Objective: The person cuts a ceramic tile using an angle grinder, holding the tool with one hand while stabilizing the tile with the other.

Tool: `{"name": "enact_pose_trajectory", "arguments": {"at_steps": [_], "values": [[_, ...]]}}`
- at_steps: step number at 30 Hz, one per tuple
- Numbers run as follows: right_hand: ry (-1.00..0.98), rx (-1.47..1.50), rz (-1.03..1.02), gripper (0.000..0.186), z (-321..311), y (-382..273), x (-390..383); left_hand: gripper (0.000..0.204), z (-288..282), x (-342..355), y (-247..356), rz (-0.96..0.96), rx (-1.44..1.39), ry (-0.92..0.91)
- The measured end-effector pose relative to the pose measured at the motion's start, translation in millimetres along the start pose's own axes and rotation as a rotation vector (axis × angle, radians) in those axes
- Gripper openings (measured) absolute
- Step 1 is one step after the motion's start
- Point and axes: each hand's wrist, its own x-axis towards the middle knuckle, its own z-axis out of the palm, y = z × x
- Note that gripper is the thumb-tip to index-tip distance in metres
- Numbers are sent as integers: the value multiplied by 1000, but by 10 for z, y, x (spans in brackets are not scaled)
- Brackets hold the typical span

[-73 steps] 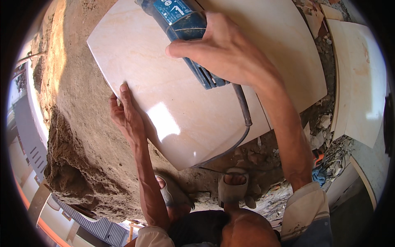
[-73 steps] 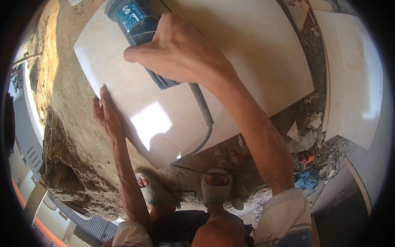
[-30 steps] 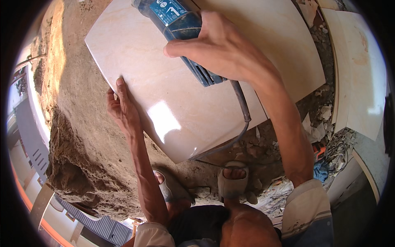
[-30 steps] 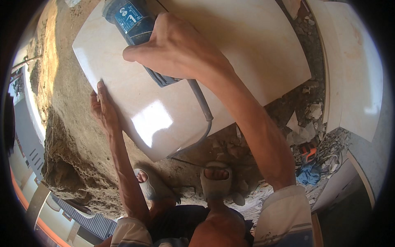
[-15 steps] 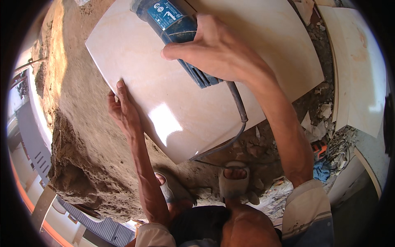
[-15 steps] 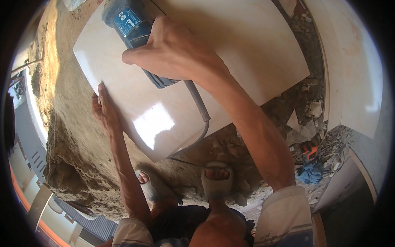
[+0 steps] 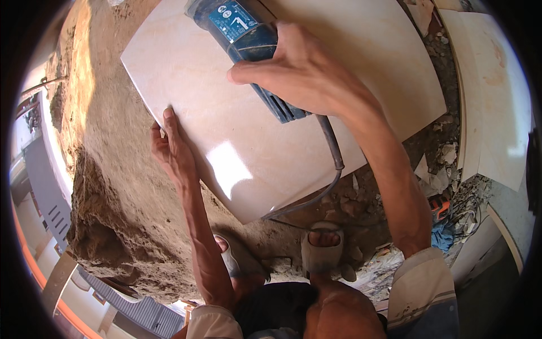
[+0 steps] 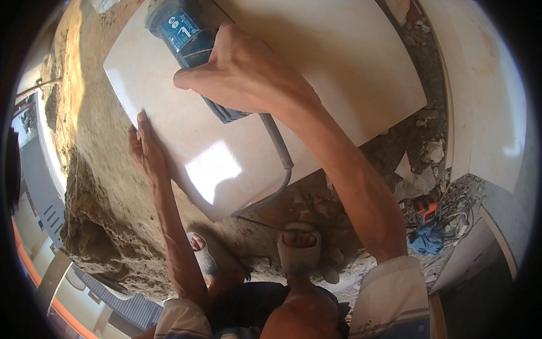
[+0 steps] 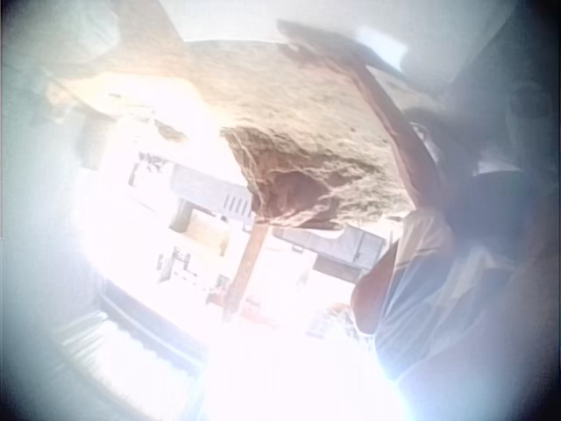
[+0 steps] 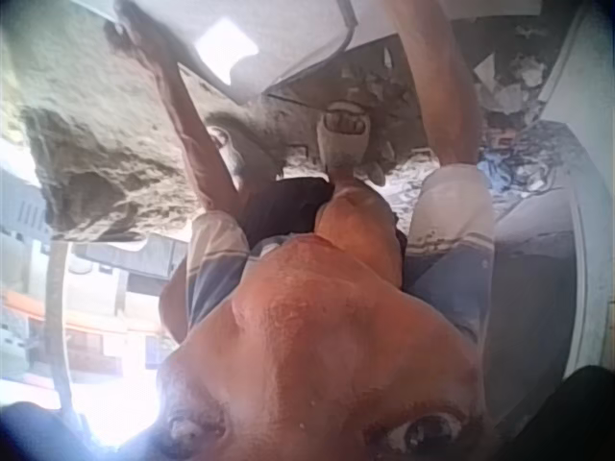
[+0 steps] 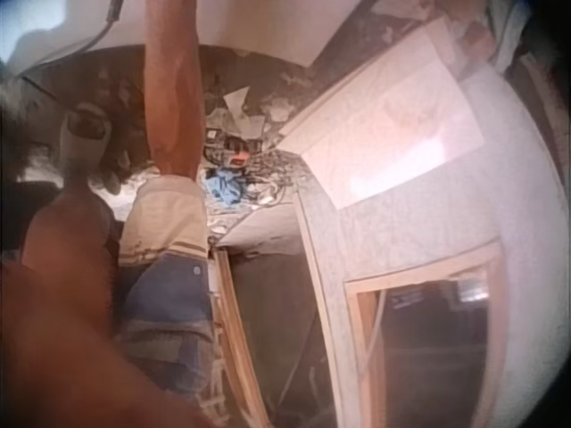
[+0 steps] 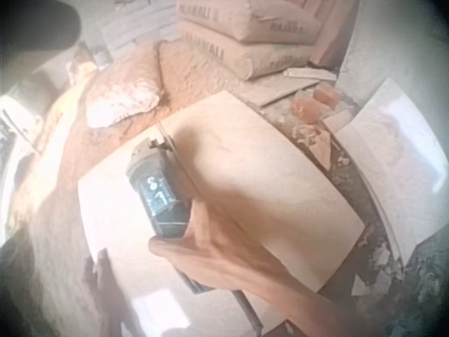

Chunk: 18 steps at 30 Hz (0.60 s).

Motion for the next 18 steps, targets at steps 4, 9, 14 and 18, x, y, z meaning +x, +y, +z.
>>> {"name": "enact_pose_trajectory", "arguments": {"at_steps": [4, 9, 14, 18], "values": [[-68, -2, 50, 53, -60, -66, -34, 62, -37, 29, -45, -21, 42, -1], [-12, 11, 19, 45, -10, -18, -66, 64, -35, 18, -41, -6, 26, 7], [-47, -3, 72, 45, -92, -77, -156, 66, -53, 13, 21, -108, 62, -48], [-33, 0, 82, 49, -53, -16, -177, 65, -47, 9, 25, -89, 35, -57]]}}
